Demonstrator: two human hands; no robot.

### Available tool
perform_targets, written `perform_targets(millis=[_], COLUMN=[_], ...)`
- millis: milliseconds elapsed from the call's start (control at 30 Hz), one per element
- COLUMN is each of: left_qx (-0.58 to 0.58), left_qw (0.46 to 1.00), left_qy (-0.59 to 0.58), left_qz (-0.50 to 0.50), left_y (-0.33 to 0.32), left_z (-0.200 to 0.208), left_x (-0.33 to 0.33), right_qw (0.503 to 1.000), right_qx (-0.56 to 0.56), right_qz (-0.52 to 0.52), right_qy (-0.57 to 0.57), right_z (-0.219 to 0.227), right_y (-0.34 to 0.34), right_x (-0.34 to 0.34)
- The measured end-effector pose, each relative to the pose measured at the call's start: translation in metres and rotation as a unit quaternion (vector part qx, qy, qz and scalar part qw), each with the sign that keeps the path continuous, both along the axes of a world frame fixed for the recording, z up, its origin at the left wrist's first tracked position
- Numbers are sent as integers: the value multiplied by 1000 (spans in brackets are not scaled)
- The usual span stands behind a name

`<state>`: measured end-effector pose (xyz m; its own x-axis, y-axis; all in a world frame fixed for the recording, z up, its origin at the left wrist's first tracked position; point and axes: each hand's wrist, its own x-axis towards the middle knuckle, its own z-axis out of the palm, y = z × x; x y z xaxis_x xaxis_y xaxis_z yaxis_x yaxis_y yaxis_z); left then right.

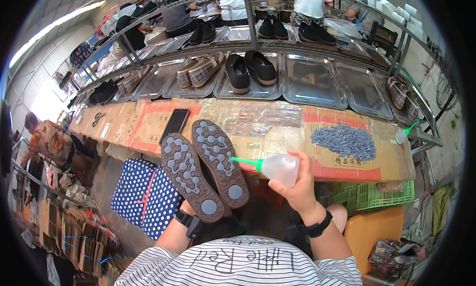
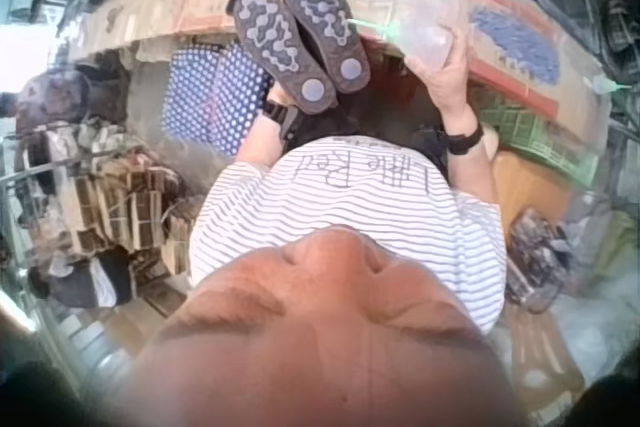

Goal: Applying adhesive and placing small blue components onto shoe soles at a production line station.

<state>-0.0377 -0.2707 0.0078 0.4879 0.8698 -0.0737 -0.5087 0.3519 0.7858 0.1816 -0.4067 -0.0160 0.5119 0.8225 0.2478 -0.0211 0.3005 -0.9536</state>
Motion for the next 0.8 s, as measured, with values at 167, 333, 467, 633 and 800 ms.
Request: perform_targets(millis=[167, 333, 467, 633, 800], left_qx=[-27, -45, -57, -71, -83], left_qw=[999, 998, 997, 995, 993], left_qy=[-15, -30, -41, -53, -66], left_qz=[-13, -22, -29, -41, -53], left_y=[0, 1, 5, 9, 11], left_z=[-3, -5, -4, -4, -5], left_x=[1, 0, 3, 5, 7], right_qw=[981, 975, 979, 971, 962], right_qx=[4, -12, -19, -22, -23], right_qz=[-3, -12, -9, -16, -43], right_qy=[-193, -222, -203, -239, -270], right_z=[-3, -10, -10, -9, -8], right_y=[-11, -7, -7, -9, -10], right_x=[-8, -6, -4, -3, -5])
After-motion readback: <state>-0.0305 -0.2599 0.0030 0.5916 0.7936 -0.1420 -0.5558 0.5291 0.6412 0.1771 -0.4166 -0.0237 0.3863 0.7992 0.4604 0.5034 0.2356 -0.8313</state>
